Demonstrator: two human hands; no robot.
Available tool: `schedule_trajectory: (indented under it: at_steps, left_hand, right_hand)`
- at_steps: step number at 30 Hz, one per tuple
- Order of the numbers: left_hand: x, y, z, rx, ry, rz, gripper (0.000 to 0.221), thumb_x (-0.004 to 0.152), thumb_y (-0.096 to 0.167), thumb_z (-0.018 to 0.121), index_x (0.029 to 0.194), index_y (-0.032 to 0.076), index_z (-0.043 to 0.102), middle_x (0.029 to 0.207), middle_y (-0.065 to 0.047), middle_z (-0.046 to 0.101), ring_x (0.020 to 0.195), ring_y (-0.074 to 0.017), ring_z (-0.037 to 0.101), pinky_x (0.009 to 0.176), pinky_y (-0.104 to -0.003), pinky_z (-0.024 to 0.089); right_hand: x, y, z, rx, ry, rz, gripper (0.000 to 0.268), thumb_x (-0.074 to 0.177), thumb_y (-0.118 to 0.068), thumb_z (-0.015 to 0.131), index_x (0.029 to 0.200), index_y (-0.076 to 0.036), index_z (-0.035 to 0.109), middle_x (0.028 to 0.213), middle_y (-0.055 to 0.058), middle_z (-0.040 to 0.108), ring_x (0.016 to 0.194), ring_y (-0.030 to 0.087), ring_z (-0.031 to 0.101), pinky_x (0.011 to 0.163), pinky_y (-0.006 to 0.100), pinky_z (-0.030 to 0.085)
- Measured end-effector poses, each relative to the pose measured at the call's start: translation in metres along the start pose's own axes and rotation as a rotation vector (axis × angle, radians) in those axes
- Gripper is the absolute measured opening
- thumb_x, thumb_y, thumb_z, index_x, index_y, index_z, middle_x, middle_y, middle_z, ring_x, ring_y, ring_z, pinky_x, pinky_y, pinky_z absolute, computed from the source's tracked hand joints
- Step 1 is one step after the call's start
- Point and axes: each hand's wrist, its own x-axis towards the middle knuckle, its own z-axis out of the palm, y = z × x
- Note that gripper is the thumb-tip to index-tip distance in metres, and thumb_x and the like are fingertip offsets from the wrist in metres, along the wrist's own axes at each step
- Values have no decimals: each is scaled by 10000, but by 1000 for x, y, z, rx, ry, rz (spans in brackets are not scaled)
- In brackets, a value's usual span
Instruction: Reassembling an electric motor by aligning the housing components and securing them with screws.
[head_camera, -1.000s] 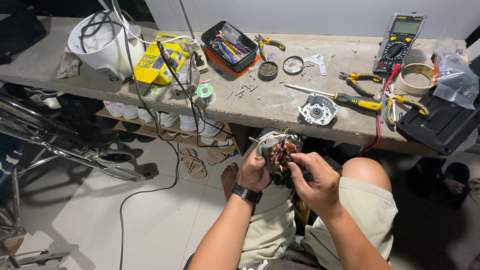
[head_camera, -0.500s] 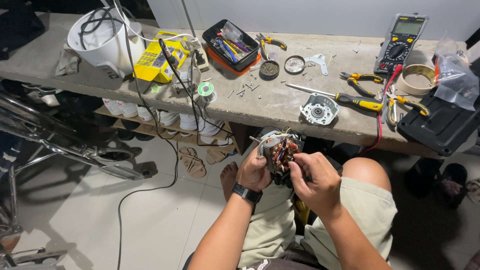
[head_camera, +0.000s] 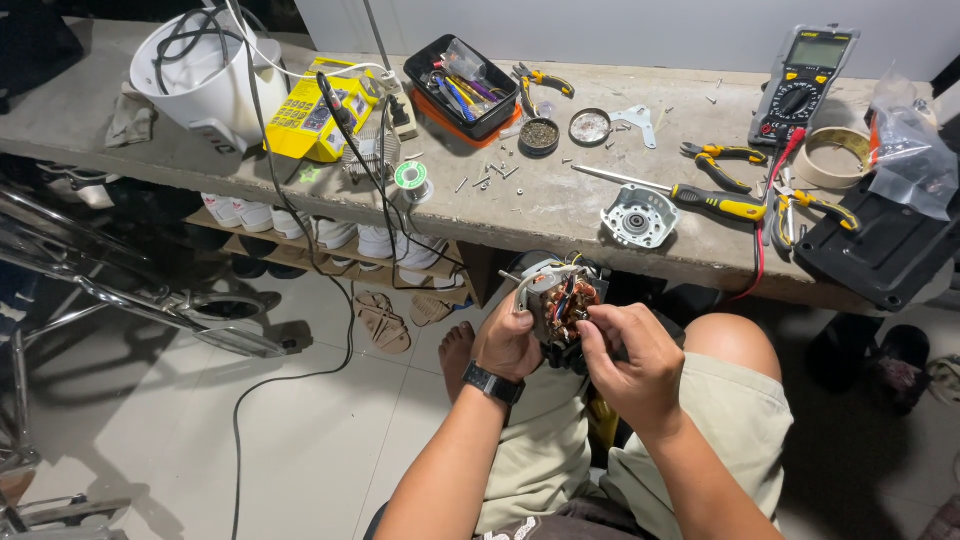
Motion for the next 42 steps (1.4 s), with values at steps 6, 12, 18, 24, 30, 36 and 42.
schedule_trajectory:
  at_steps: [6,12,18,24,30,36,42]
  left_hand:
    - [3,4,-4,38,-9,3,676,826,140,773,1425,-161,683,1131,-337,817,1025,-406,838,896,-596,707]
    - [1,2,4,-11,0,-14,661,829,156,822,1405,-142,693,1105,-314,828,1002,-369,859,865,-540,718]
    - [1,0,-14,75,24,-1,687,841,166,779,1445,-141,671,1152,-321,824,1034,-391,845,895,-567,716]
    - [1,2,1,43,8,-14,662,852,174,797,1430,-129,683,1137,-308,824,1031,-374,848,891,-544,718]
    - [1,1,-11,109,14,-17,719,840,203,777,1467,-134,674,1149,-303,819,994,-355,830,887,-559,715]
    - [1,2,-10,146,12,-16,720,820,243,804,1436,-121,717,1127,-279,835,1001,-336,832,896,-543,712]
    - [0,9,0,147,15,-33,708,807,228,798,1414,-129,731,1103,-282,841,991,-324,833,885,-531,712]
  right_hand:
    - [10,-5,-3,-90,-56,-43,91,995,-55,891,1083,-37,874,802,92,754,647,267,692,552,383,562]
    - [6,-11,-7,-78,-109,100,236,974,-97,900,1206,-71,865,904,90,775,719,244,743,570,336,603]
    - [10,-8,3,-127,-97,51,172,995,-97,869,1165,-88,851,950,67,748,719,251,736,588,379,619]
    - [11,-9,-3,-75,-134,111,194,972,-90,880,1164,-117,866,936,54,754,695,236,737,563,359,597]
    - [13,-11,-6,-56,-114,109,253,944,-35,877,1168,-150,896,973,14,785,645,173,715,552,324,595]
    - [17,-12,1,-97,-102,74,142,984,-92,869,1111,-152,888,963,36,791,700,236,737,569,336,596]
    - [15,-9,-2,-48,-116,91,165,985,-129,870,1148,-138,893,980,55,818,740,227,765,581,326,607]
